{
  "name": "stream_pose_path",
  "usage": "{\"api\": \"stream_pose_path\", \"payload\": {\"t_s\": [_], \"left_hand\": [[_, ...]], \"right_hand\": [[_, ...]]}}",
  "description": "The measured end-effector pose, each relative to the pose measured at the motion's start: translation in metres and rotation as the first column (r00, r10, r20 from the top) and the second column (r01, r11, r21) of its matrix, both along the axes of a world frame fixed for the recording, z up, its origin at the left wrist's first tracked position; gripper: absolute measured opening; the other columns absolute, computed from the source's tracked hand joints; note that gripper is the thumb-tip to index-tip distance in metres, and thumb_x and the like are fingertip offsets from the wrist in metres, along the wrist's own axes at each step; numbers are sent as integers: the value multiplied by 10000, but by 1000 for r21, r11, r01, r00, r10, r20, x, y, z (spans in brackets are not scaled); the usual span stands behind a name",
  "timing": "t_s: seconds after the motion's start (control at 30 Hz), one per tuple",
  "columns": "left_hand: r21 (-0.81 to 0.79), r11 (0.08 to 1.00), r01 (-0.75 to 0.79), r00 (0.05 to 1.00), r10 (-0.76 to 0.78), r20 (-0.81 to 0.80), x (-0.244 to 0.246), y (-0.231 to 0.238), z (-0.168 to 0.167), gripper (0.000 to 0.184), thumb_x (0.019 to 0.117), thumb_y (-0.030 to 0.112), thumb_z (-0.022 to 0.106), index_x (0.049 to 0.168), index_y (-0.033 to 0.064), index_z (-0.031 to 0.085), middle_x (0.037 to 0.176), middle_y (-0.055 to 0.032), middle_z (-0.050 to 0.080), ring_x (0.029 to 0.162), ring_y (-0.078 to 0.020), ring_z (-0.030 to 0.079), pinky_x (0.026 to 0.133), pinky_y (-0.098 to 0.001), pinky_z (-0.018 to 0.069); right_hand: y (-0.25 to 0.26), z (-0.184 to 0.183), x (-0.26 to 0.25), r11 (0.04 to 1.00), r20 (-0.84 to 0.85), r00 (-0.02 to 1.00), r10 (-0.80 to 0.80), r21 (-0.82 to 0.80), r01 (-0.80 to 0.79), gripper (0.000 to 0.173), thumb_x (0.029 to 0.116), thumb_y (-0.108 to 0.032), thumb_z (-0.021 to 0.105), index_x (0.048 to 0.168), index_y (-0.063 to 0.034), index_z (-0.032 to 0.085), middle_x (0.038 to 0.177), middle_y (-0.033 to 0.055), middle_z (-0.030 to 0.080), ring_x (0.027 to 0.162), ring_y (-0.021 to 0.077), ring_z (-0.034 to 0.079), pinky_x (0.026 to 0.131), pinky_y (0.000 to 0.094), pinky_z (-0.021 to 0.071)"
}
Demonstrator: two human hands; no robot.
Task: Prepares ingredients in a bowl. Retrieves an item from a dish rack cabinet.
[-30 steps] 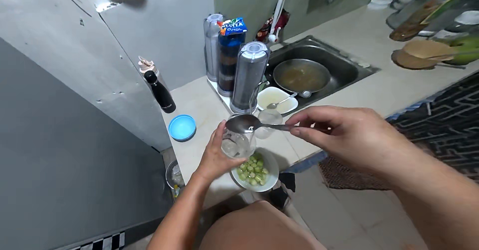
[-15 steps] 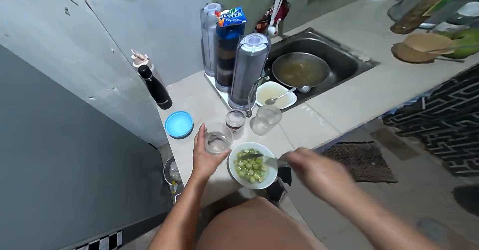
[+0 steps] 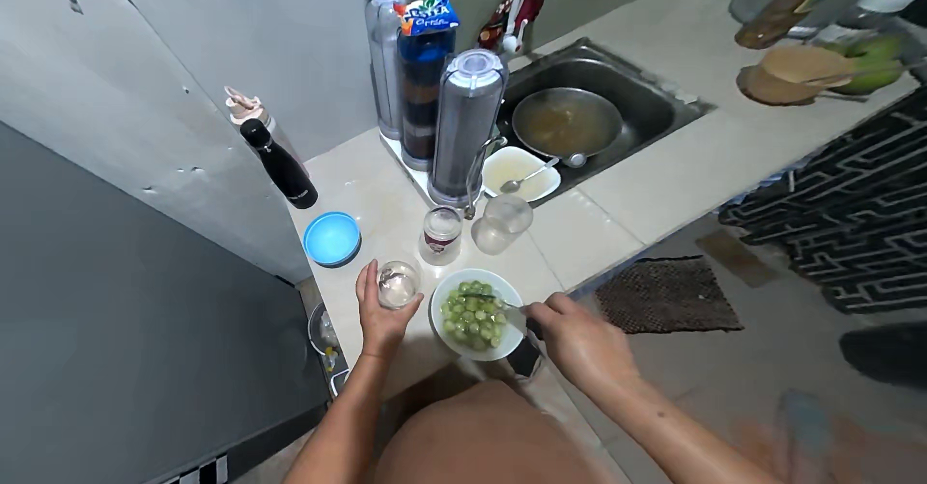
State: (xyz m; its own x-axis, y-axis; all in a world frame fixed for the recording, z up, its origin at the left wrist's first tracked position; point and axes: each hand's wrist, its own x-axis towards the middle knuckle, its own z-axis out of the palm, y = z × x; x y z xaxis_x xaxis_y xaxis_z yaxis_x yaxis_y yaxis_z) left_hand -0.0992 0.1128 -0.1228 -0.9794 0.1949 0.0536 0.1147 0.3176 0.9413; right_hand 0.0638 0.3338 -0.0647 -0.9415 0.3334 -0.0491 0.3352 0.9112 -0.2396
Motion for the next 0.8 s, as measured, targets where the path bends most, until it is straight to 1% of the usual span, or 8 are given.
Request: {"api": "stream_pose_path", "payload": {"t_s": [0.1,0.23,0.33,0.47,0.53,0.6,0.7,0.8], "left_hand": [[-20,1000,21,1000,-22,-12,-2,0,-2,1055,684,182,930,1552,35,349,1602,-224,318,1407,-323,438,1097,-495,443],[-118,993,5,999,-10,-41,12,-13,-4,1148,672,241,937,1585,30,273,1652,-227,213,1476,-346,347,1134,-519,403],[-143,983,-114,949,65,-308,35,-22,-11,854,756,269,852,1423,-103,469,1494,-353,400,1381,-449,436,1099,-533,429],[-69,994,-79,847,31,-530,57,-32,-19,451,901,268,715,1241,0,589,1228,-222,536,1185,-215,541,1028,-305,453],[-48,999,8,862,-31,-506,61,-33,-20,346,908,194,689,1198,19,615,1160,-177,567,1105,-146,575,972,-243,480],[-64,992,110,901,-126,-416,60,-31,-19,313,902,119,658,1164,-52,653,1128,-222,617,1014,-183,638,899,-276,536],[-94,966,239,937,-255,-240,59,-31,-16,282,923,86,615,1150,-65,686,1104,-214,662,949,-182,692,861,-289,579],[-135,919,370,929,-368,38,57,-30,-10,358,937,115,608,1263,-29,648,1182,-200,640,979,-184,673,849,-285,569]], "right_hand": [[4,-9,2,999,75,997,-29,-13,30,255,965,19,612,1122,-124,754,1032,187,688,880,411,707,651,574,573],[-5,-4,12,1000,-44,999,-4,18,5,239,922,46,654,1058,-114,769,973,187,688,810,404,712,590,556,578],[-7,-11,12,999,90,995,-32,-31,35,269,951,37,617,1107,-126,764,1069,199,692,923,420,706,672,574,578],[-16,3,17,1000,-50,999,-15,-4,15,256,913,64,651,1046,-118,772,973,191,685,798,409,709,579,565,571],[-18,-6,20,999,-6,1000,-24,-24,24,251,937,56,621,1053,-110,768,1024,212,696,822,425,718,608,590,578],[-13,-7,18,996,127,990,-64,-56,71,283,984,21,570,1132,-133,756,1136,209,688,920,433,711,693,605,576],[-18,5,20,998,29,998,-52,-22,52,292,942,56,605,1082,-136,774,1031,194,694,837,418,712,618,582,575],[-23,0,22,998,75,996,-40,-47,43,299,958,50,575,1106,-125,768,1073,213,690,873,425,716,664,590,584]]}}
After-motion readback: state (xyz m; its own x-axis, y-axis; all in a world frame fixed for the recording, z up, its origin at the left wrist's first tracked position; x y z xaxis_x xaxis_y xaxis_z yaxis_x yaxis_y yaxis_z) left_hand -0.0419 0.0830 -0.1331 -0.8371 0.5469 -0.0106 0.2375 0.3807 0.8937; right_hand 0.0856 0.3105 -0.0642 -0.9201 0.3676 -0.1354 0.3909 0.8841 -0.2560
